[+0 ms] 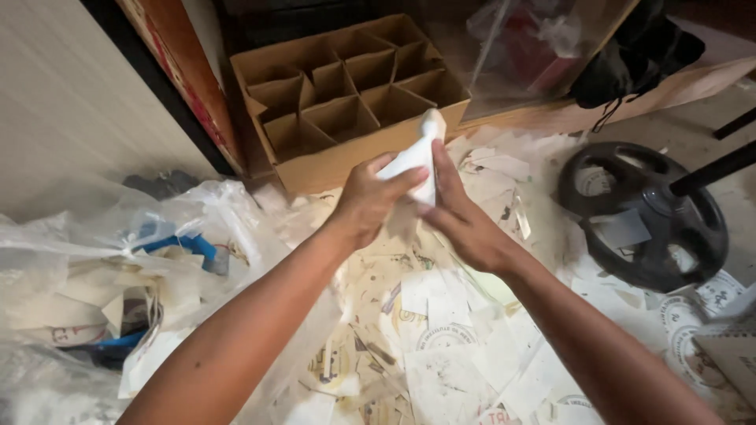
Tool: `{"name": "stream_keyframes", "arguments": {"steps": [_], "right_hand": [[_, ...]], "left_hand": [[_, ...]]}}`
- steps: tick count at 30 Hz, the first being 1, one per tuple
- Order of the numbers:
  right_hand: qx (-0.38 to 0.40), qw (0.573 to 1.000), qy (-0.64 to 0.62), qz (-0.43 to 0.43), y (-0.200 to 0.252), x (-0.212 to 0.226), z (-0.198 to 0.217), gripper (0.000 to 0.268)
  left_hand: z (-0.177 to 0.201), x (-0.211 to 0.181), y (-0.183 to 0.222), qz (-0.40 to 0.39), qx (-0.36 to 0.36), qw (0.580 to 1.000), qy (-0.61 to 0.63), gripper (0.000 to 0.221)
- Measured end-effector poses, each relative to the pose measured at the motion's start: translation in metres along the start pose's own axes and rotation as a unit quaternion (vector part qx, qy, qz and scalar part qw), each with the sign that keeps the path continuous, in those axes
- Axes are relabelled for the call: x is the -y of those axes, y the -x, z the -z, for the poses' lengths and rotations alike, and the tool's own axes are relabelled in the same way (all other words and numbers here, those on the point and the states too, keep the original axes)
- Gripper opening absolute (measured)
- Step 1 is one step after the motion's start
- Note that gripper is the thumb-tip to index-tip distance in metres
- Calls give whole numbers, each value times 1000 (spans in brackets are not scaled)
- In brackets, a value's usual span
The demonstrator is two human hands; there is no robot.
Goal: Picking up various paper scraps and adhesive stickers from the floor and placing them into a plastic trash bag.
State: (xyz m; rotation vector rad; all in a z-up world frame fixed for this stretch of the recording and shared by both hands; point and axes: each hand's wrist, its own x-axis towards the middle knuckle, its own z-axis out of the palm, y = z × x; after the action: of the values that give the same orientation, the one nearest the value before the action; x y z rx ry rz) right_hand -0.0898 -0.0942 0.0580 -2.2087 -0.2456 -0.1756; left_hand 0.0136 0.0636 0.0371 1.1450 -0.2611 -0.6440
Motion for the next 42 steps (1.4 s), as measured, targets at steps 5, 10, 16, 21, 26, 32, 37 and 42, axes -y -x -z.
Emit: {"name": "stream_keyframes", "arguments": {"steps": [5, 10, 16, 21, 26, 32, 37, 42], "right_hand": [[-35, 998, -18, -47, 9, -20, 20, 99], [12, 976, -162, -145, 14, -16, 16, 87], [-109, 972, -137, -155, 9, -20, 5, 51], [-175, 955, 110, -213, 6, -19, -3, 36], [-132, 982, 114, -77, 20, -15, -5, 32], [-73, 988, 129, -39, 16, -29, 0, 49], [-149, 971, 187, 4, 12, -11, -11, 79], [-121, 979, 161, 30, 11, 4, -21, 123]], "left_hand": [[17, -4, 7, -67, 140, 986, -57, 67], [16, -15, 12, -43, 240, 967, -76, 55], [14, 14, -5, -191, 146, 918, -316, 56], [-8, 21, 6, -167, -27, 870, -462, 107], [-13, 18, 18, -175, 13, 941, -290, 114], [-24, 19, 24, -87, 45, 990, -97, 90], [-25, 16, 7, -123, -63, 946, -293, 61], [-31, 14, 10, -134, -99, 959, -231, 46]]}}
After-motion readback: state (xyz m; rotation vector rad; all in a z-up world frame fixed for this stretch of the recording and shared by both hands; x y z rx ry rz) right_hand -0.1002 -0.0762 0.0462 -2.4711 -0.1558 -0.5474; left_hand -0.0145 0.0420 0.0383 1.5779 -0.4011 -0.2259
